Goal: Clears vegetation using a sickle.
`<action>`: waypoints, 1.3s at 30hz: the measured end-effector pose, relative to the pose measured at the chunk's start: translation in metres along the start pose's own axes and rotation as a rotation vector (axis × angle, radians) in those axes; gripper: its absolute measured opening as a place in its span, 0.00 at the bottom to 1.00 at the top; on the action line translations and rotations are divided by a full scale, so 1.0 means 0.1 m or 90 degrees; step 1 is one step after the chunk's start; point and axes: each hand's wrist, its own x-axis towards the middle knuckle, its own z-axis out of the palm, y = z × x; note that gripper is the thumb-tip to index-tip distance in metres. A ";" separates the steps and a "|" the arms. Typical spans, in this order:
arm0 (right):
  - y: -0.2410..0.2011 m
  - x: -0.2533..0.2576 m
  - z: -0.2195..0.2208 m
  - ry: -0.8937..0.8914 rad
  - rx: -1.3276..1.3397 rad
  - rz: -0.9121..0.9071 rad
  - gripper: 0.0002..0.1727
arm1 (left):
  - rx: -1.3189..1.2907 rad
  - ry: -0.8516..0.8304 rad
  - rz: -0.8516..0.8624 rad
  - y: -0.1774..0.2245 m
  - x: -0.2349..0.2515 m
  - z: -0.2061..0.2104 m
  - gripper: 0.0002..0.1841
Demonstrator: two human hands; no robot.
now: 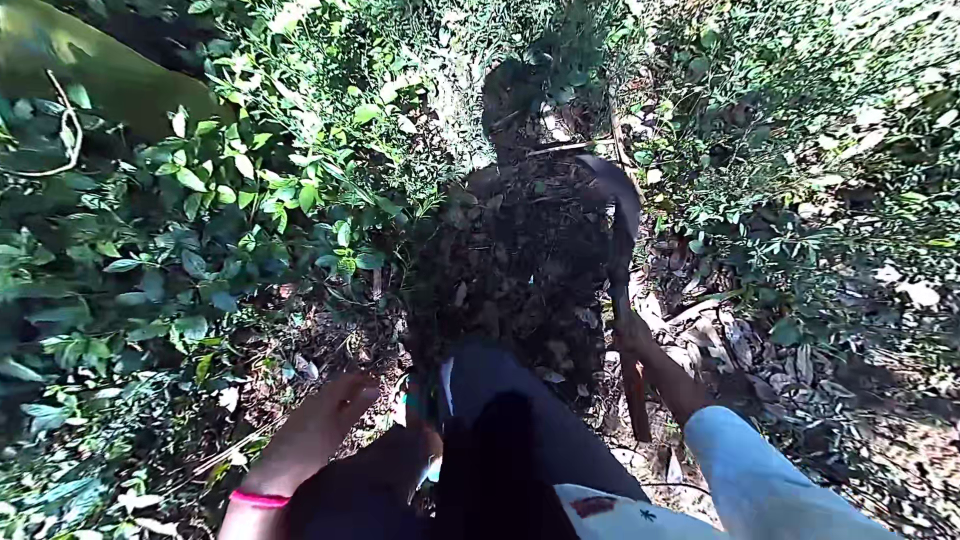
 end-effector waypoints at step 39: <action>0.40 -0.12 0.31 -0.274 -0.185 -0.015 0.33 | 0.012 -0.007 -0.032 0.05 -0.08 0.10 0.23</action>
